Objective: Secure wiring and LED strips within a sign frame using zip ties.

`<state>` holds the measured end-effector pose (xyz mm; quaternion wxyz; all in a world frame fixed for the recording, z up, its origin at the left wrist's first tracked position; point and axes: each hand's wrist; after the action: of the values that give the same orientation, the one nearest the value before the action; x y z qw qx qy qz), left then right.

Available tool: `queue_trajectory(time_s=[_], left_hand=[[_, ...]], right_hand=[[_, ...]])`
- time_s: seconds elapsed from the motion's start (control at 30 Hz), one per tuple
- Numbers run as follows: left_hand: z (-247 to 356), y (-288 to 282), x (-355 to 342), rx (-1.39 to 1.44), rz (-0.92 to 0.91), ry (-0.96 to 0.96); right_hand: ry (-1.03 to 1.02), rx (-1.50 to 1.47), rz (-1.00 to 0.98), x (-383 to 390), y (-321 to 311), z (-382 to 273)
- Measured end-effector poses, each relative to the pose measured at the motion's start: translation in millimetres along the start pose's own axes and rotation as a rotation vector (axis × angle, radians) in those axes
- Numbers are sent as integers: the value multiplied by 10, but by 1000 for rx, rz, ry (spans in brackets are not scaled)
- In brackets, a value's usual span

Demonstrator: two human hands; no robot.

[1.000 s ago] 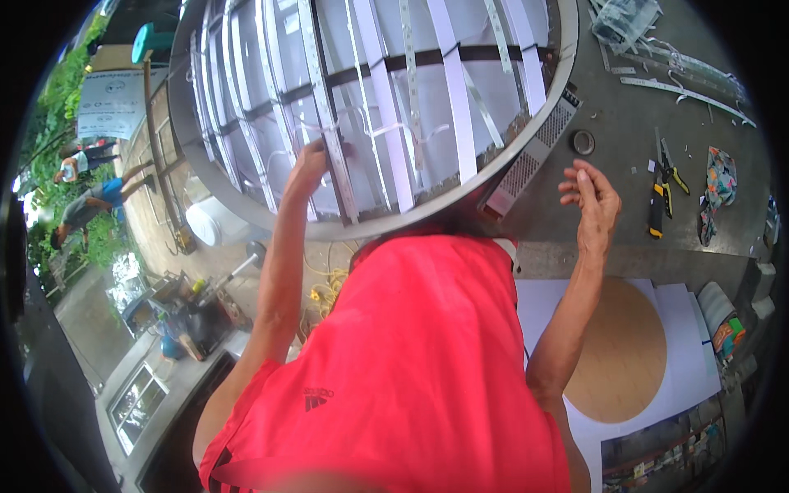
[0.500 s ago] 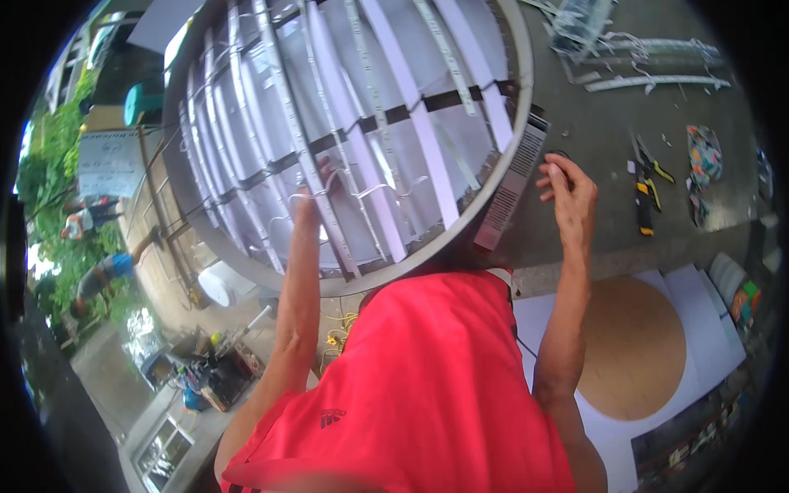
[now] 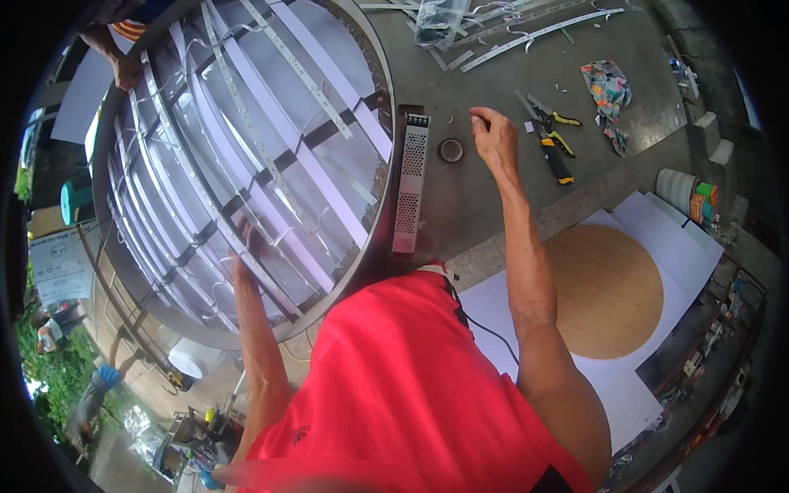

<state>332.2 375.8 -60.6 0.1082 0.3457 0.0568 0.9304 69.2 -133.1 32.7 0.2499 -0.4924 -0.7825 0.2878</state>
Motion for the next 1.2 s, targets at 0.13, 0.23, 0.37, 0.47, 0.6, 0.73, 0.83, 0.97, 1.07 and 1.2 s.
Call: queue_trajectory(time_s=[0.13,0.23,0.37,0.47,0.6,0.73,0.83,0.97,1.07,1.2], left_hand=[[-8,5,22,52,7,-23],[15,29,71,78,13,-36],[31,75,162,5,16,10],[47,100,179,57,45,-9],[50,137,159,56,51,-19],[91,195,228,41,78,-6],[121,255,285,66,96,33],[121,223,233,133,11,74],[36,121,175,150,56,88],[-21,61,139,81,144,74]], right_hand=[[-175,32,-44,-557,144,-221],[-235,53,-43,-1076,455,-371],[-229,282,149,-1571,801,-477],[-151,449,120,-1693,941,-450],[-52,488,190,-1723,1017,-374],[-67,510,159,-1739,1002,-400],[-61,591,100,-1627,915,-447],[-17,729,-8,-1091,601,-366],[-82,540,-7,-390,271,-240],[267,-602,-100,540,-164,-333]])
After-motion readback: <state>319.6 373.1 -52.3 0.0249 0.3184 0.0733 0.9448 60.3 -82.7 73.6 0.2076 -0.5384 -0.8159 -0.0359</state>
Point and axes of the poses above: each hand's wrist, its own x-axis away from the middle knuckle, its own y-axis out of the palm, z = x × y, and after that the axes turned 7 degrees about z, right-handed
